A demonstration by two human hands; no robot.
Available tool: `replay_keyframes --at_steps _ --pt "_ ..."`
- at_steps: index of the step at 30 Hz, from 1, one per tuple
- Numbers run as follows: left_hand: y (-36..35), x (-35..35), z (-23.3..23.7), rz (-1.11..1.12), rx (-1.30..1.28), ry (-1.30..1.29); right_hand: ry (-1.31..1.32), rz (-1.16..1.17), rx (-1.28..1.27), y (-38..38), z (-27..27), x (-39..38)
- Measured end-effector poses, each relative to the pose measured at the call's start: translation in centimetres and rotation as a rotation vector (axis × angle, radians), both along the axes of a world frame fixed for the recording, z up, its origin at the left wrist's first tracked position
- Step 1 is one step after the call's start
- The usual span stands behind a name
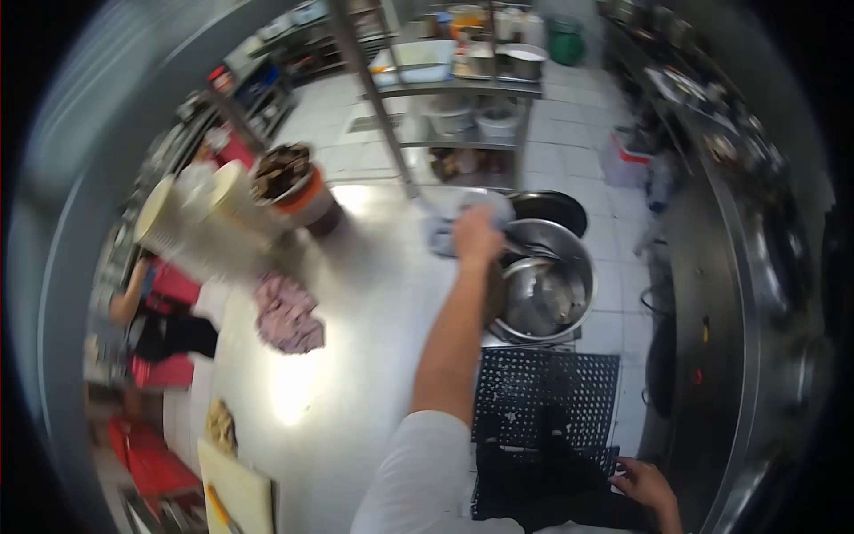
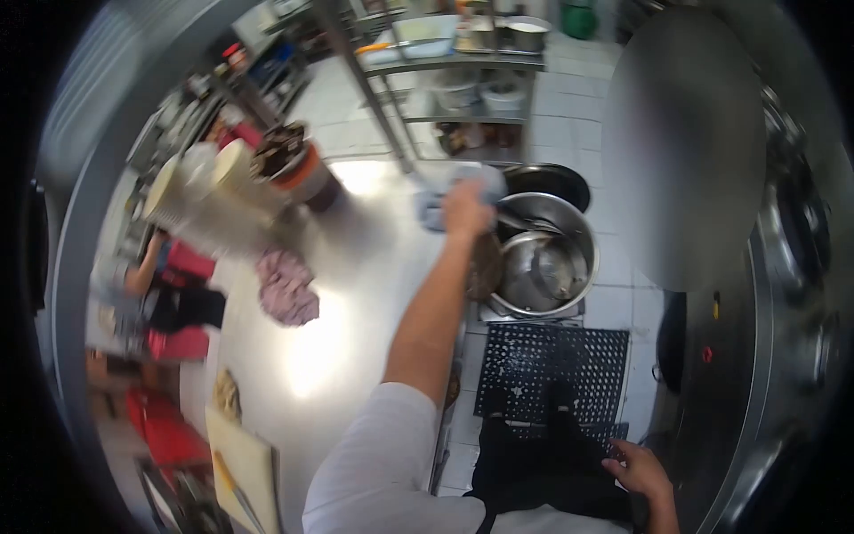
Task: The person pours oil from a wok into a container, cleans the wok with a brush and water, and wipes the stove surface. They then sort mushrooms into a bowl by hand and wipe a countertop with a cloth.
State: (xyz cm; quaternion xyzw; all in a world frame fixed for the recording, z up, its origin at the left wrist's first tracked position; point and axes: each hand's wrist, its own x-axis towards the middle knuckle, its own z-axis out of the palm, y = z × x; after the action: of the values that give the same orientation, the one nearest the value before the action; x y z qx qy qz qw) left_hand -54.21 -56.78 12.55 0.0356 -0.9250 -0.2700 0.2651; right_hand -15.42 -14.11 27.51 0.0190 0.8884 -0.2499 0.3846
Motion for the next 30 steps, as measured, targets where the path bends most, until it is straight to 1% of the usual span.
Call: replay_keyframes --at_steps 1,2,3,4,5,6,8,10,11,14,16,17,18,19,20,21,22,23,24,25,26,27,28,29,30 --pt "1.3 1.9 0.8 -0.045 -0.115 -0.071 -0.005 0.004 -0.046 -0.4 0.4 -1.5" --pt "2.7 3.8 0.6 -0.037 -0.238 -0.195 0.032 0.028 -0.052 -0.2 0.6 -2.8" --pt "4.0 7.2 1.8 0.008 -0.278 -0.224 0.06 0.078 -0.067 0.1 0.6 -4.2" --pt "5.0 10.2 1.0 0.109 -0.235 -0.175 0.068 0.163 -0.093 0.2 0.0 -5.9" --pt "5.5 14.8 1.9 0.189 -0.244 -0.12 0.092 0.222 -0.154 1.1 -1.6 -7.5" --pt "6.0 17.9 0.7 0.234 -0.152 -0.343 0.072 0.224 -0.238 1.9 -3.7 -9.2" --pt "8.1 28.0 -1.8 0.316 -0.216 -0.045 0.042 0.45 -0.254 2.5 -6.9 -13.1" --pt "9.6 38.2 -1.3 0.344 -0.15 -0.155 -0.016 0.672 -0.243 0.7 -6.9 -15.3" --pt "10.6 42.9 -0.8 0.404 -0.148 -0.175 -0.021 0.748 -0.237 -0.2 -6.8 -15.9" --pt "13.5 58.0 1.7 0.557 -0.118 -0.275 0.103 0.972 -0.276 -2.2 -7.9 -16.6" --pt "15.1 67.9 -0.4 0.776 -0.175 -0.191 0.127 1.053 -0.308 -3.8 -8.0 -15.7" --pt "16.5 72.5 0.7 0.904 -0.193 -0.206 0.111 1.094 -0.319 -4.4 -7.7 -14.8" --pt "17.9 77.2 1.1 1.051 -0.16 -0.292 0.095 1.126 -0.33 -4.8 -7.6 -13.9" --pt "18.8 82.1 0.8 1.187 -0.142 -0.29 0.075 1.152 -0.318 -5.2 -7.6 -12.9" --pt "19.9 86.9 -0.8 1.361 -0.069 -0.27 0.057 1.176 -0.307 -5.8 -7.6 -11.9" --pt "21.3 89.7 0.7 1.605 0.069 -0.285 0.038 1.197 -0.298 -6.6 -7.7 -10.9" --pt "22.2 92.9 1.5 1.754 0.081 -0.196 0.018 1.218 -0.285 -7.3 -7.6 -9.7" --pt "22.6 96.2 2.2 1.9 0.095 -0.104 0.054 1.281 -0.302 -8.0 -7.4 -8.3" --pt "22.8 99.2 3.8 1.964 0.033 0.06 0.09 1.342 -0.325 -9.1 -7.0 -6.6" --pt "22.4 102.0 6.5 2.017 -0.044 0.232 0.127 1.4 -0.363 -10.9 -6.9 -4.5" --pt "21.9 104.5 11.1 2.069 -0.149 0.382 0.114 1.414 -0.347 -12.9 -6.6 -2.3" --pt "21.6 106.8 16.3 2.052 -0.274 0.59 0.099 1.431 -0.333 -14.9 -6.2 -0.2" --pt "21.2 108.8 22.1 2.016 -0.38 0.775 0.078 1.452 -0.303 -16.4 -5.8 2.0" --pt "21.5 111.0 28.3 1.961 -0.484 0.752 0.079 1.421 -0.244 -18.1 -5.6 4.6" --pt "20.4 112.8 33.9 1.71 -0.606 1.006 0.127 1.485 -0.298 -20.4 -5.4 7.5"
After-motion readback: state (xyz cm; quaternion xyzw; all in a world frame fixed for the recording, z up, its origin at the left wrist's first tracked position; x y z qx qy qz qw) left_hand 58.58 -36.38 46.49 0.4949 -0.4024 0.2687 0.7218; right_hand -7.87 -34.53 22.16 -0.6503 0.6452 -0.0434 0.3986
